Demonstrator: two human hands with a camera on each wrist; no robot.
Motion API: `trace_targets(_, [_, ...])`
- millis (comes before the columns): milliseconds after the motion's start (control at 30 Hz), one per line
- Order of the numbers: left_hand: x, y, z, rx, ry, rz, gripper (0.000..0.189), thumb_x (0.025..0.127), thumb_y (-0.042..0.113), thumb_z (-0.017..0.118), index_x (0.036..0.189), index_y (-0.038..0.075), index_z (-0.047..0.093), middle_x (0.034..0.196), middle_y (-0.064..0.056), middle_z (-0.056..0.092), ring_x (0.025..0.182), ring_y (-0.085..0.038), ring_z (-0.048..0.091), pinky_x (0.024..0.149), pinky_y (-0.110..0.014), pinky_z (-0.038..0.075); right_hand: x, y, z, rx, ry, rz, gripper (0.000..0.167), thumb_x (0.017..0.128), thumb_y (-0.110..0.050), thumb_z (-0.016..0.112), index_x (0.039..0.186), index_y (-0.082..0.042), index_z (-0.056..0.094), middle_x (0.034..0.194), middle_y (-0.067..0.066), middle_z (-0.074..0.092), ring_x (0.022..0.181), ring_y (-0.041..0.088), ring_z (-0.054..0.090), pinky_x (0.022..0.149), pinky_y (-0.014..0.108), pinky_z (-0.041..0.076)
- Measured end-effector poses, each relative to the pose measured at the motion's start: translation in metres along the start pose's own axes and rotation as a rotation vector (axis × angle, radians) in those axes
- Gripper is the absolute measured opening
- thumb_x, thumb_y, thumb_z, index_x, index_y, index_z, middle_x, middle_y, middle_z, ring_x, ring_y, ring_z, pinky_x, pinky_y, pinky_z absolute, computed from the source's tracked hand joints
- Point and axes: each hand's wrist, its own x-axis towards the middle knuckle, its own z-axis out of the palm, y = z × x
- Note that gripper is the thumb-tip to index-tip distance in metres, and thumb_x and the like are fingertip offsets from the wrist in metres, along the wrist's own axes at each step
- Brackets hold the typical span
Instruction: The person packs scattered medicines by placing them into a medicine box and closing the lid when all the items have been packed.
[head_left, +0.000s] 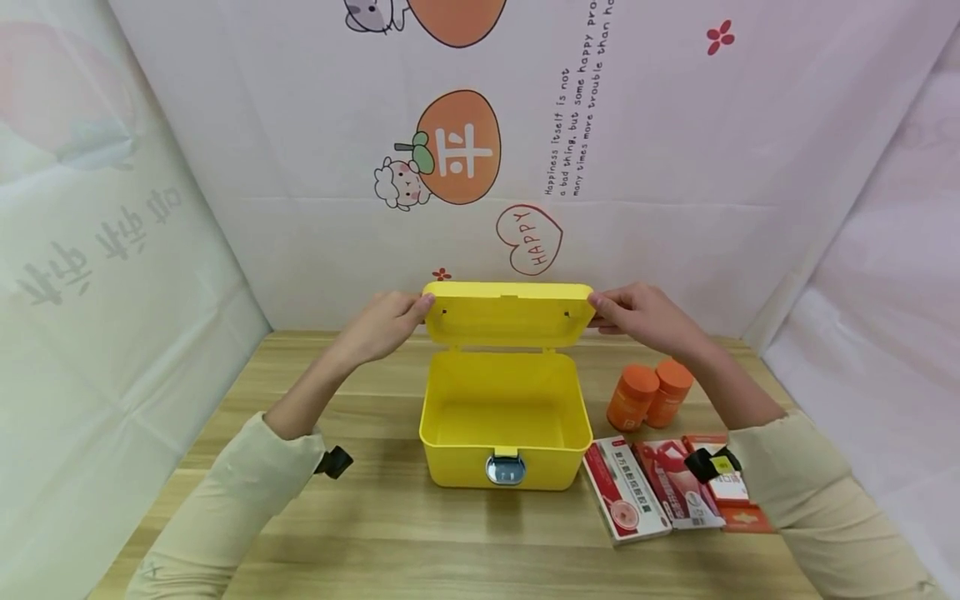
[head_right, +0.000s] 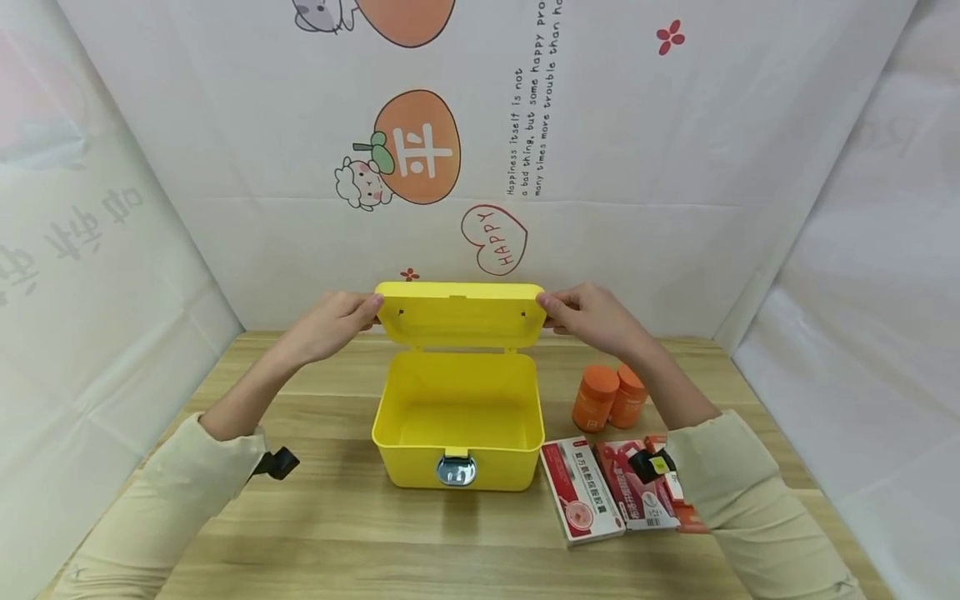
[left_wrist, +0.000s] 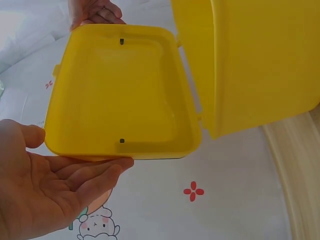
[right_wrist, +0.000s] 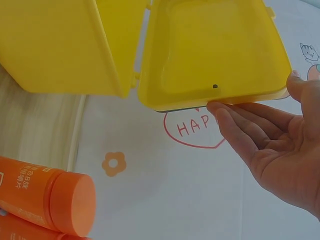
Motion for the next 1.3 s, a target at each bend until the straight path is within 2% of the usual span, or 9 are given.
trace_targets(333, [0.01,0.0,-0.003,-0.024,0.0,-0.019,0.053,0.109,0.036,0.031,0.126,-0.001,0.066,0.127,-0.021,0.068,0.113,-0.037,0.068,0.101,-0.053,0.052,0.01,0.0,-0.005,0.027,-0.024,0.043,0.057,0.105,-0.043,0.043,0.132,0.003,0.062,0.126,0.022,0.068,0.112,0.033,0.07,0.09,0.039,0.058])
trace_targets(400, [0.013,0.001,-0.003,-0.023,0.015,-0.015,0.053,0.109,0.035,0.032,0.121,-0.002,0.068,0.122,-0.021,0.07,0.109,-0.036,0.07,0.098,-0.051,0.054,0.012,0.001,-0.006,0.036,-0.03,0.057,0.059,0.105,-0.046,0.043,0.133,0.003,0.061,0.127,0.023,0.067,0.112,0.033,0.069,0.091,0.04,0.058])
trace_targets(500, [0.016,0.001,-0.003,-0.014,0.03,-0.012,0.054,0.11,0.034,0.031,0.106,-0.004,0.07,0.103,-0.021,0.072,0.099,-0.033,0.07,0.092,-0.048,0.056,0.015,0.001,-0.008,0.041,-0.035,0.079,0.062,0.104,-0.048,0.042,0.134,0.003,0.06,0.128,0.023,0.066,0.112,0.033,0.069,0.091,0.039,0.058])
trace_targets(633, [0.02,0.001,-0.003,-0.022,0.037,-0.028,0.055,0.11,0.034,0.031,0.091,-0.003,0.067,0.093,-0.02,0.07,0.096,-0.032,0.069,0.091,-0.046,0.057,0.019,0.0,-0.01,0.047,-0.038,0.097,0.064,0.103,-0.05,0.042,0.133,0.004,0.06,0.127,0.024,0.067,0.112,0.033,0.07,0.09,0.038,0.059])
trace_targets(733, [0.023,0.0,-0.004,-0.028,0.039,-0.05,0.055,0.11,0.034,0.032,0.087,-0.001,0.067,0.098,-0.02,0.072,0.099,-0.032,0.071,0.091,-0.047,0.057,0.022,0.0,-0.01,0.056,-0.04,0.106,0.065,0.103,-0.05,0.042,0.133,0.004,0.061,0.126,0.024,0.067,0.111,0.033,0.07,0.089,0.037,0.059])
trace_targets(867, [0.026,-0.001,-0.004,-0.016,0.035,-0.072,0.057,0.11,0.034,0.031,0.08,-0.001,0.066,0.093,-0.021,0.072,0.097,-0.034,0.072,0.09,-0.048,0.057,0.024,0.0,-0.009,0.063,-0.035,0.115,0.066,0.103,-0.051,0.041,0.132,0.005,0.061,0.124,0.024,0.068,0.11,0.031,0.071,0.087,0.035,0.06])
trace_targets(1033, [0.029,0.002,-0.006,-0.008,0.022,-0.082,0.058,0.11,0.033,0.031,0.092,-0.005,0.071,0.103,-0.022,0.074,0.097,-0.034,0.073,0.091,-0.049,0.057,0.025,0.0,-0.009,0.057,-0.018,0.127,0.068,0.103,-0.053,0.04,0.132,0.005,0.061,0.123,0.025,0.068,0.109,0.031,0.071,0.087,0.035,0.06])
trace_targets(1133, [0.031,0.003,-0.007,-0.001,0.01,-0.096,0.058,0.11,0.033,0.03,0.108,-0.008,0.071,0.111,-0.023,0.073,0.098,-0.035,0.073,0.093,-0.05,0.057,0.024,0.0,-0.008,0.056,-0.011,0.13,0.07,0.102,-0.054,0.04,0.132,0.006,0.061,0.123,0.025,0.068,0.109,0.031,0.071,0.087,0.036,0.06])
trace_targets(1300, [0.031,0.004,-0.008,0.009,0.004,-0.117,0.059,0.11,0.035,0.029,0.111,-0.007,0.07,0.11,-0.022,0.074,0.098,-0.034,0.073,0.094,-0.05,0.056,0.025,-0.002,-0.007,0.05,-0.006,0.125,0.072,0.102,-0.056,0.039,0.132,0.005,0.061,0.122,0.025,0.069,0.109,0.031,0.071,0.087,0.035,0.06])
